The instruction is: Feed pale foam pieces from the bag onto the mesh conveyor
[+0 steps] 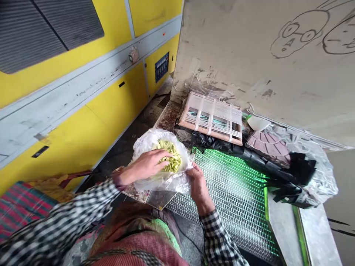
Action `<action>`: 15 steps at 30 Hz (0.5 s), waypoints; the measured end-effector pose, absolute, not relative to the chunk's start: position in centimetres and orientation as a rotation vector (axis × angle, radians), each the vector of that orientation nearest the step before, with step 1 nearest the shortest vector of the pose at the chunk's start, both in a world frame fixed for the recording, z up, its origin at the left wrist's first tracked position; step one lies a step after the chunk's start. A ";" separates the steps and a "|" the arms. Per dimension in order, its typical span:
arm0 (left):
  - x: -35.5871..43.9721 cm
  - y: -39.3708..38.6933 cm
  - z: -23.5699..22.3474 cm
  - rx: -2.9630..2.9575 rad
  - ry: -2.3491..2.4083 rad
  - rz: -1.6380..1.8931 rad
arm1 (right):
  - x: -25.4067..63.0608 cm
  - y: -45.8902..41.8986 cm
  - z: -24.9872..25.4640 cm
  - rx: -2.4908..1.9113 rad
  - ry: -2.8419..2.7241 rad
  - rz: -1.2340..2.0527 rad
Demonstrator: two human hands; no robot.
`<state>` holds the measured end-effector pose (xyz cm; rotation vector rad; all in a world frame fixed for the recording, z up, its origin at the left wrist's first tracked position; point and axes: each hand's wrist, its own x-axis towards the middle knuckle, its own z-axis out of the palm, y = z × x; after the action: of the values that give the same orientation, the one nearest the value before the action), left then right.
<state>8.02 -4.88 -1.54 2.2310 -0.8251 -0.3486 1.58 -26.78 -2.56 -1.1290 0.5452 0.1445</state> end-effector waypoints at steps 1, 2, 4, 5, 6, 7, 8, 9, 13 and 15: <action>8.6 -6.0 -3.2 2.332 -0.902 -0.343 | 1.5 -26.6 -2.5 -1.100 0.559 0.141; 9.0 -7.0 -5.0 2.424 -0.967 -0.351 | 1.4 -26.5 -2.6 -1.094 0.566 0.132; 9.1 -8.2 -8.0 2.569 -1.036 -0.331 | 1.1 -26.4 -2.7 -1.096 0.579 0.112; 8.9 -8.3 -9.1 2.615 -1.058 -0.297 | 0.9 -26.4 -2.8 -1.097 0.585 0.105; 8.7 -8.3 -9.9 2.642 -1.078 -0.255 | 0.7 -26.4 -3.0 -1.098 0.589 0.102; 8.6 -8.0 -10.3 2.653 -1.106 -0.210 | 0.5 -26.4 -3.1 -1.100 0.592 0.105; 8.5 -7.7 -10.4 2.648 -1.141 -0.171 | 0.3 -26.5 -3.3 -1.105 0.593 0.113; 8.6 -7.2 -10.3 2.635 -1.181 -0.143 | 0.1 -26.6 -3.5 -1.109 0.591 0.122; 9.9 -6.2 -9.2 2.575 -1.197 -0.148 | -0.1 -27.1 -3.8 -1.114 0.583 0.117; 10.7 -6.1 -8.4 2.521 -1.024 -0.197 | 0.0 -27.3 -3.8 -1.109 0.590 0.096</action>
<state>10.69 -6.14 -8.43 2.5212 -1.0244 -0.1974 0.00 -27.33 -3.75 -1.1089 0.5901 0.0958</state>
